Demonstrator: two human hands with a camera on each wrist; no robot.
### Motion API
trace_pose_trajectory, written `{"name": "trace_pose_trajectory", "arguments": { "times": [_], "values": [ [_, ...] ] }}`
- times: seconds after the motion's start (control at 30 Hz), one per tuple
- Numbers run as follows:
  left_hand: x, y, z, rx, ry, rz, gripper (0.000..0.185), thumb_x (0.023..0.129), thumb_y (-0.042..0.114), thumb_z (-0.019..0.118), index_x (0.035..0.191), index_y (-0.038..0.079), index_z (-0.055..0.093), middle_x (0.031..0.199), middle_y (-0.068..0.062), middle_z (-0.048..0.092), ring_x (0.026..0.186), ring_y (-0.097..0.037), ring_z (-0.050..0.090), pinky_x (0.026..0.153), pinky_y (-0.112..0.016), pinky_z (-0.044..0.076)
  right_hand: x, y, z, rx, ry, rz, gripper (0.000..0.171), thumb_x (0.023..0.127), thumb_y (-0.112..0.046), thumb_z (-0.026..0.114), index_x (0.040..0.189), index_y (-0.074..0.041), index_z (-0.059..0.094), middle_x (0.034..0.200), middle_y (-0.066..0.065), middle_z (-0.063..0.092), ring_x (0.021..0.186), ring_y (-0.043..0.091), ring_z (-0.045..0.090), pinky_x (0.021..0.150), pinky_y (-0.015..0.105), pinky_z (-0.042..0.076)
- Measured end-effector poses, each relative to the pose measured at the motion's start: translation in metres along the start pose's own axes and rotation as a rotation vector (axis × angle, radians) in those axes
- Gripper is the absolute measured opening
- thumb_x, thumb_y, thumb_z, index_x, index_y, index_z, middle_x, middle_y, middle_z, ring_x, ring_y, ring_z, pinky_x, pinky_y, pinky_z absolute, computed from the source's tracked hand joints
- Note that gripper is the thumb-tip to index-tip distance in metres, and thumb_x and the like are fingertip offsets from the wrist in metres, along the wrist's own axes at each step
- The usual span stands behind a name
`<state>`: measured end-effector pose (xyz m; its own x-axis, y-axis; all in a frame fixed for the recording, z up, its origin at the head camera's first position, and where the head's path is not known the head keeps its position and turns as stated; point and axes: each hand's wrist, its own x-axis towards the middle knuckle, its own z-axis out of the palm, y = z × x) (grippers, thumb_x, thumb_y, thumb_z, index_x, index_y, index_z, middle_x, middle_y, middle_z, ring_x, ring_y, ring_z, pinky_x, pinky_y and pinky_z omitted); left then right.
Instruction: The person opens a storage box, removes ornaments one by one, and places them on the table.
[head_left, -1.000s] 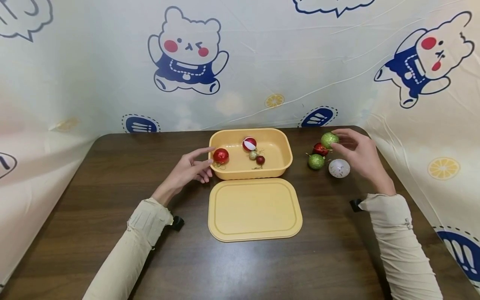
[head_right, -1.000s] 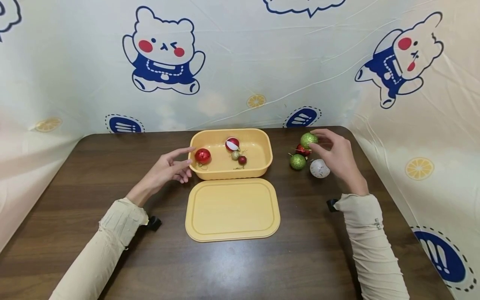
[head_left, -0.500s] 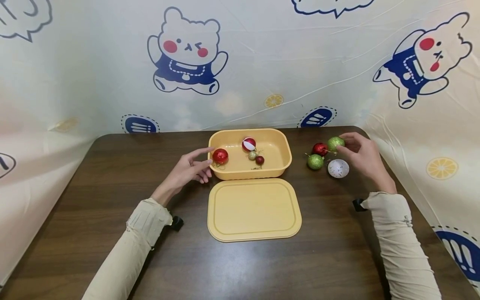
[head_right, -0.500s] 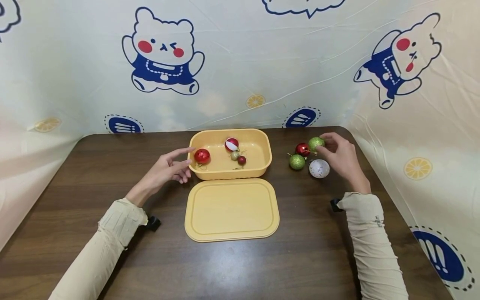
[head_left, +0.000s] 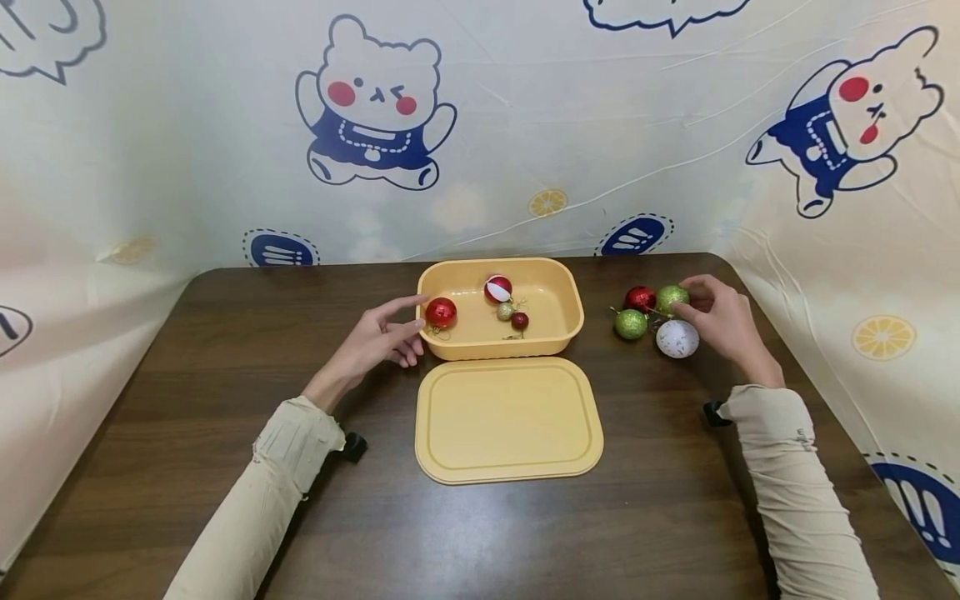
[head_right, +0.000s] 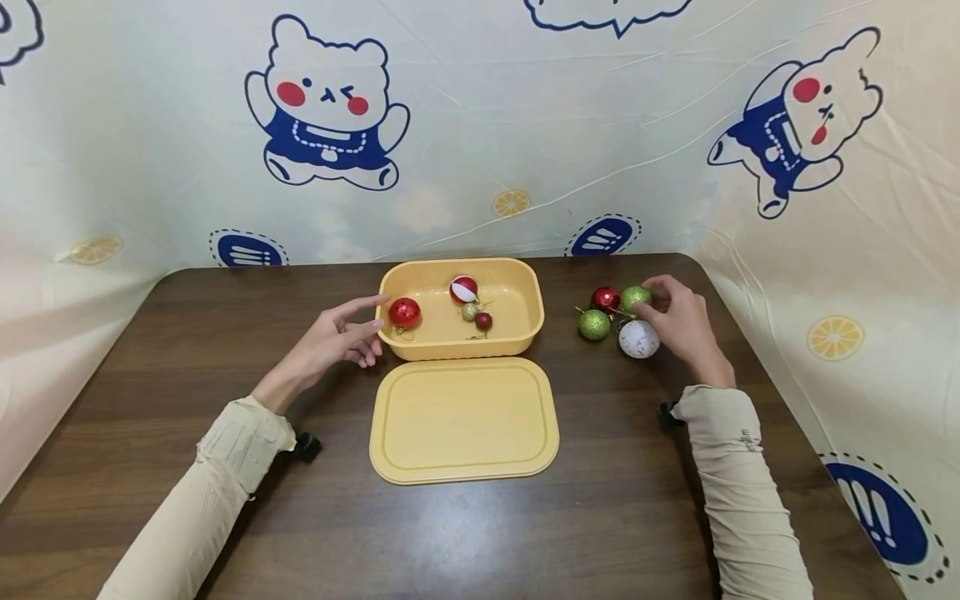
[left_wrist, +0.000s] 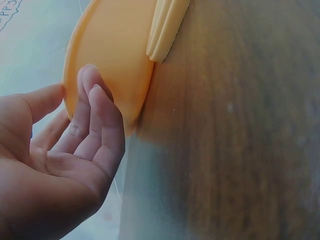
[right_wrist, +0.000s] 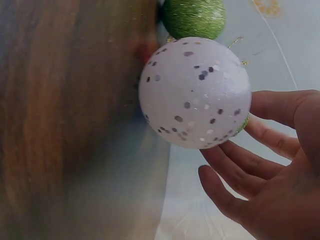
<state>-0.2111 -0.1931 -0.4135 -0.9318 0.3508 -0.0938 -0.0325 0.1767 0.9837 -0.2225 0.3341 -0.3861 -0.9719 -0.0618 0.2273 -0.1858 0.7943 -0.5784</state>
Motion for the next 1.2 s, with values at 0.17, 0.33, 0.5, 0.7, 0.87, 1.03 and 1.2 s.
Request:
{"name": "trace_pose_trajectory", "arguments": {
  "times": [0.17, 0.33, 0.5, 0.7, 0.87, 1.03, 1.2],
  "values": [
    [0.0, 0.0, 0.0, -0.005, -0.002, 0.001, 0.053, 0.1, 0.028, 0.062, 0.15, 0.019, 0.045, 0.08, -0.019, 0.067, 0.063, -0.022, 0.064, 0.06, -0.037, 0.059, 0.0, 0.002, 0.006, -0.023, 0.001, 0.019, 0.039, 0.094, -0.025, 0.071, 0.121, 0.001, 0.061, 0.112, 0.027, 0.069, 0.1, 0.041, 0.069, 0.074, 0.026, 0.054],
    [0.0, 0.0, 0.001, -0.005, -0.002, -0.006, 0.053, 0.1, 0.028, 0.062, 0.15, 0.02, 0.045, 0.079, -0.018, 0.067, 0.063, -0.022, 0.064, 0.06, -0.037, 0.059, 0.0, 0.002, 0.01, -0.027, -0.012, 0.022, 0.038, 0.095, -0.023, 0.07, 0.121, 0.003, 0.06, 0.113, 0.029, 0.067, 0.1, 0.042, 0.068, 0.082, 0.052, 0.054],
    [-0.001, 0.0, 0.001, -0.001, -0.004, -0.012, 0.053, 0.101, 0.028, 0.061, 0.15, 0.021, 0.045, 0.079, -0.018, 0.067, 0.063, -0.021, 0.064, 0.061, -0.037, 0.059, -0.001, 0.0, 0.013, -0.032, -0.028, 0.038, 0.039, 0.095, -0.022, 0.069, 0.121, 0.004, 0.059, 0.113, 0.031, 0.066, 0.101, 0.044, 0.066, 0.084, 0.058, 0.052],
    [-0.001, -0.001, 0.0, -0.001, -0.007, -0.009, 0.053, 0.101, 0.029, 0.061, 0.15, 0.021, 0.044, 0.08, -0.018, 0.067, 0.063, -0.022, 0.064, 0.061, -0.037, 0.059, -0.001, -0.001, 0.013, -0.046, -0.029, 0.057, 0.035, 0.097, -0.024, 0.064, 0.119, 0.003, 0.059, 0.109, 0.031, 0.067, 0.1, 0.043, 0.066, 0.082, 0.056, 0.052],
    [-0.001, 0.0, 0.0, 0.003, -0.007, -0.012, 0.053, 0.1, 0.03, 0.061, 0.15, 0.021, 0.044, 0.081, -0.019, 0.067, 0.064, -0.022, 0.064, 0.061, -0.037, 0.059, 0.0, -0.001, 0.012, -0.057, -0.027, 0.059, 0.033, 0.1, -0.027, 0.058, 0.115, 0.002, 0.061, 0.105, 0.03, 0.069, 0.097, 0.043, 0.066, 0.078, 0.054, 0.051],
    [-0.001, 0.0, 0.0, 0.006, -0.009, -0.01, 0.055, 0.1, 0.032, 0.062, 0.15, 0.021, 0.044, 0.082, -0.02, 0.067, 0.064, -0.023, 0.064, 0.061, -0.037, 0.06, 0.0, -0.001, 0.01, -0.075, -0.02, 0.064, 0.031, 0.1, -0.028, 0.059, 0.113, 0.001, 0.063, 0.103, 0.027, 0.07, 0.094, 0.04, 0.066, 0.075, 0.048, 0.05],
    [-0.001, 0.001, 0.0, 0.006, -0.008, -0.01, 0.055, 0.1, 0.032, 0.062, 0.15, 0.02, 0.043, 0.081, -0.02, 0.067, 0.064, -0.023, 0.064, 0.061, -0.038, 0.06, 0.0, -0.004, 0.006, -0.066, -0.006, 0.046, 0.032, 0.1, -0.028, 0.059, 0.111, 0.001, 0.065, 0.104, 0.026, 0.069, 0.093, 0.037, 0.065, 0.075, 0.044, 0.047]
  ]
}}
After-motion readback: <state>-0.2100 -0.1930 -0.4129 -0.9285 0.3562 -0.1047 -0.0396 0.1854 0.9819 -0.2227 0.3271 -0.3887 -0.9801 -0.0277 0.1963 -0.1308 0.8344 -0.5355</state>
